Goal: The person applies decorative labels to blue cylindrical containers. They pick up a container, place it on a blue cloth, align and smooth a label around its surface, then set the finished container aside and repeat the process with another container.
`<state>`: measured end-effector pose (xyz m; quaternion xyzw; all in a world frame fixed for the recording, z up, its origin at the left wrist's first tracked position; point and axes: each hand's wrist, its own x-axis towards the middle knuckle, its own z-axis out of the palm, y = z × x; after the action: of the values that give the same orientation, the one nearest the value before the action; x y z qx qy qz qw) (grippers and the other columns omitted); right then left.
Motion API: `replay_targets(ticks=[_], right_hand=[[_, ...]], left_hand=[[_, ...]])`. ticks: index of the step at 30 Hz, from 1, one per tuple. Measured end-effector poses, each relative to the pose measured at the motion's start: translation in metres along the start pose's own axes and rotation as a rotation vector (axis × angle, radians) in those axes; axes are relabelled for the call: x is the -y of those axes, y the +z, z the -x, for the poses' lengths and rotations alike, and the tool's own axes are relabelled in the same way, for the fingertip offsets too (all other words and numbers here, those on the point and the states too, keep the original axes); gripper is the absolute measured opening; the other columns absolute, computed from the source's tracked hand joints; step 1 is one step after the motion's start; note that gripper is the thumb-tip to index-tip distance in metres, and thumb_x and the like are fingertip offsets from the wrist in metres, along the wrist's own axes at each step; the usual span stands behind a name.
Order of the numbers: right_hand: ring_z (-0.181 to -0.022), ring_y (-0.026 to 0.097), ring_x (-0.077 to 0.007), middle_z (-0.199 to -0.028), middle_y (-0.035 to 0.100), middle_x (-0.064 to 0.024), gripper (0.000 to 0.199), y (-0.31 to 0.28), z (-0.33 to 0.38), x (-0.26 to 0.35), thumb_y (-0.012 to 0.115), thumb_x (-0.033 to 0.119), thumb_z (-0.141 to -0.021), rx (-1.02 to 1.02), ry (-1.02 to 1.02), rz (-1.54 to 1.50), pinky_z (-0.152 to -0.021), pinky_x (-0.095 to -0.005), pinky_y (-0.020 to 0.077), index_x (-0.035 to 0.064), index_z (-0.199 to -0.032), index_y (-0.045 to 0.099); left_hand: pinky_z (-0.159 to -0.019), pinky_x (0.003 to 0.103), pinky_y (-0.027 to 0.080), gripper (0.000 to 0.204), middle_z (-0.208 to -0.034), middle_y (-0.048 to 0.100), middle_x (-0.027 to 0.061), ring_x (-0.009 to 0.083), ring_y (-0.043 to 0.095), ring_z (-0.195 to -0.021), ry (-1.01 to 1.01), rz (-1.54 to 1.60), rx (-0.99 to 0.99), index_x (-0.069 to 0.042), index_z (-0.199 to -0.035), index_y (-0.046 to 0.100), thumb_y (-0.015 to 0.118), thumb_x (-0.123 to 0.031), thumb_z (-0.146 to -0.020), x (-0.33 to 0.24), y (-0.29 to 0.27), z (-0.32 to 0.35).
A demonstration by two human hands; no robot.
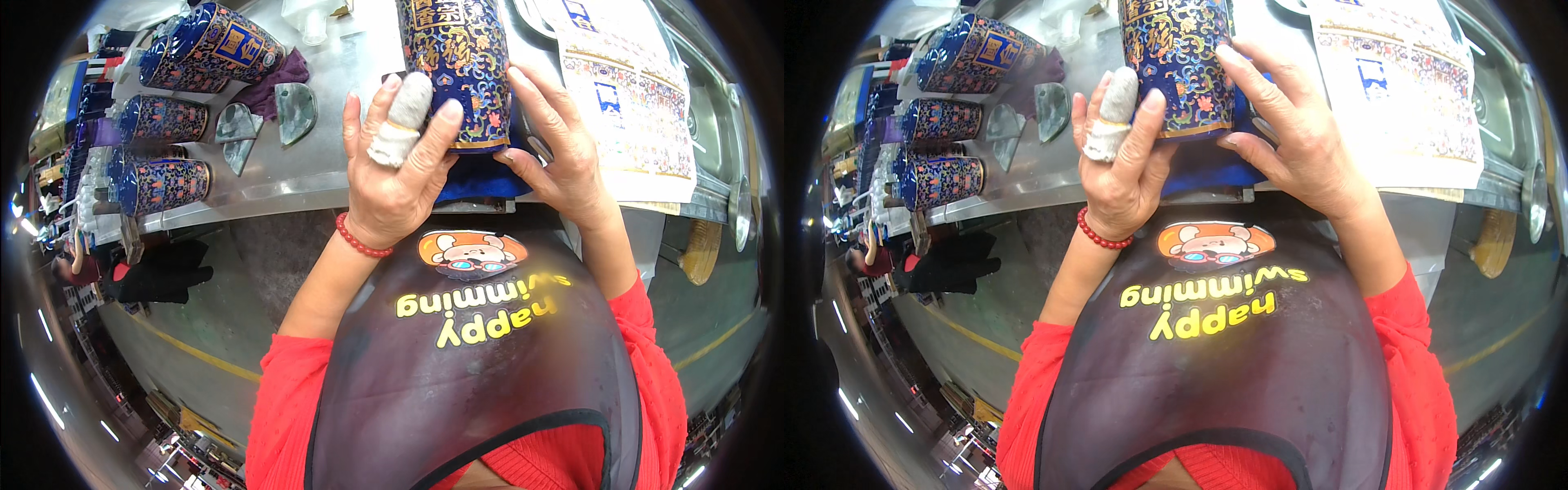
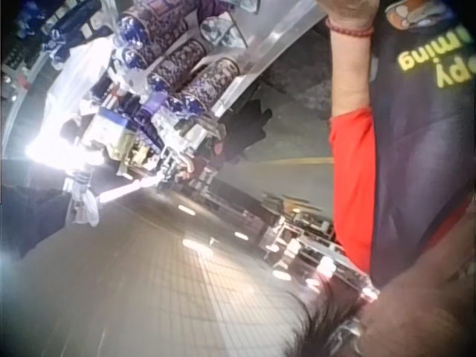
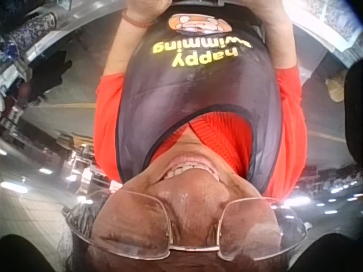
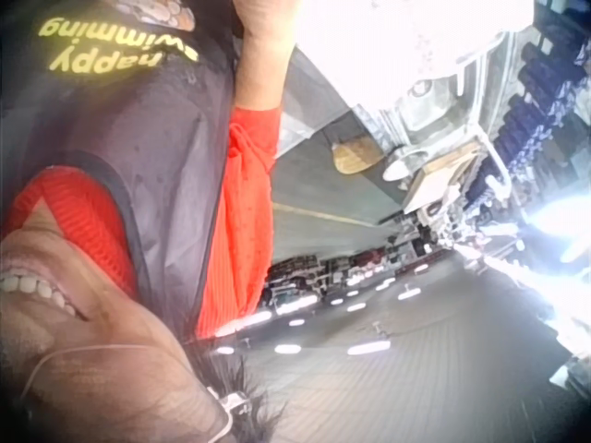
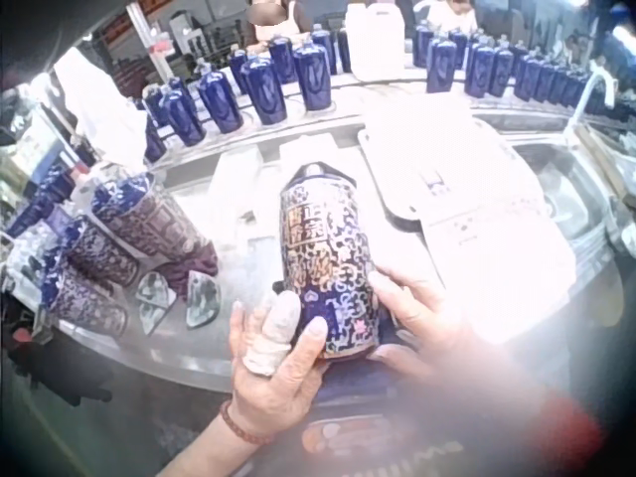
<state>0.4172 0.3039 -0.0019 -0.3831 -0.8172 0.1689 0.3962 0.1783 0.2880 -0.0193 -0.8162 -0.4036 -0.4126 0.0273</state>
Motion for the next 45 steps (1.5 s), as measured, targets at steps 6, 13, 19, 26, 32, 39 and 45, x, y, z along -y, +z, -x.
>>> replay_targets(ticks=[6,13,19,26,32,39,45], right_hand=[[-0.133,0.053,-0.0389,-0.150,0.052,-0.0212,0.073,0.001,0.004,-0.001,0.079,0.009,-0.081,0.019,0.026,-0.024,-0.110,-0.0440,0.0434,0.0011,-0.147,0.051],[-0.125,0.056,-0.0381,-0.147,0.050,-0.0180,0.080,0.003,0.004,-0.004,0.083,0.003,-0.074,-0.032,-0.010,-0.025,-0.104,-0.0446,0.0485,0.0092,-0.148,0.053],[-0.125,0.056,-0.0385,-0.144,0.054,-0.0181,0.079,0.002,0.005,0.000,0.084,0.008,-0.075,-0.093,-0.017,0.012,-0.104,-0.0440,0.0479,0.0081,-0.147,0.053],[-0.124,0.057,-0.0387,-0.143,0.054,-0.0187,0.080,0.005,0.003,0.000,0.085,0.010,-0.074,-0.079,-0.039,-0.006,-0.103,-0.0445,0.0479,0.0048,-0.147,0.052],[-0.125,0.056,-0.0395,-0.143,0.054,-0.0191,0.079,0.008,0.005,-0.003,0.084,0.009,-0.074,-0.091,-0.032,0.005,-0.104,-0.0454,0.0476,0.0045,-0.147,0.052],[-0.127,0.055,-0.0395,-0.145,0.053,-0.0192,0.076,0.010,0.005,-0.006,0.082,0.012,-0.077,-0.076,-0.024,-0.033,-0.106,-0.0454,0.0470,0.0041,-0.147,0.052],[-0.127,0.055,-0.0398,-0.145,0.053,-0.0195,0.075,0.010,0.007,-0.006,0.082,0.013,-0.077,-0.077,0.008,-0.040,-0.105,-0.0455,0.0472,0.0041,-0.146,0.053]], left_hand=[[-0.122,0.054,0.023,0.033,-0.127,0.072,0.0083,0.0301,0.055,-0.132,0.101,-0.079,0.003,-0.023,-0.122,0.076,0.068,-0.016,-0.090,-0.001,-0.006,0.001],[-0.119,0.057,0.025,0.056,-0.140,0.061,0.0168,0.0388,0.052,-0.130,0.026,0.026,0.052,-0.019,-0.135,0.067,0.078,-0.024,-0.081,-0.002,-0.011,-0.016],[-0.117,0.059,0.030,0.078,-0.139,0.060,0.0206,0.0428,0.056,-0.128,-0.013,0.119,0.024,-0.001,-0.148,0.051,0.080,-0.032,-0.083,0.005,0.005,-0.019],[-0.116,0.057,0.032,0.069,-0.133,0.064,0.0215,0.0406,0.059,-0.125,-0.183,0.300,0.099,0.000,-0.146,0.052,0.078,-0.018,-0.084,0.005,-0.001,-0.004],[-0.118,0.052,0.031,0.046,-0.131,0.067,0.0147,0.0365,0.054,-0.129,0.073,-0.052,-0.010,-0.025,-0.123,0.075,0.077,-0.010,-0.079,-0.001,-0.005,-0.009],[-0.118,0.052,0.031,0.039,-0.128,0.069,0.0116,0.0334,0.053,-0.131,0.148,-0.053,0.033,-0.025,-0.120,0.076,0.073,-0.013,-0.083,-0.004,-0.011,-0.015],[-0.120,0.053,0.027,0.040,-0.133,0.066,0.0135,0.0346,0.049,-0.134,0.073,0.012,0.095,-0.021,-0.126,0.074,0.071,-0.023,-0.087,-0.003,-0.018,-0.017]])
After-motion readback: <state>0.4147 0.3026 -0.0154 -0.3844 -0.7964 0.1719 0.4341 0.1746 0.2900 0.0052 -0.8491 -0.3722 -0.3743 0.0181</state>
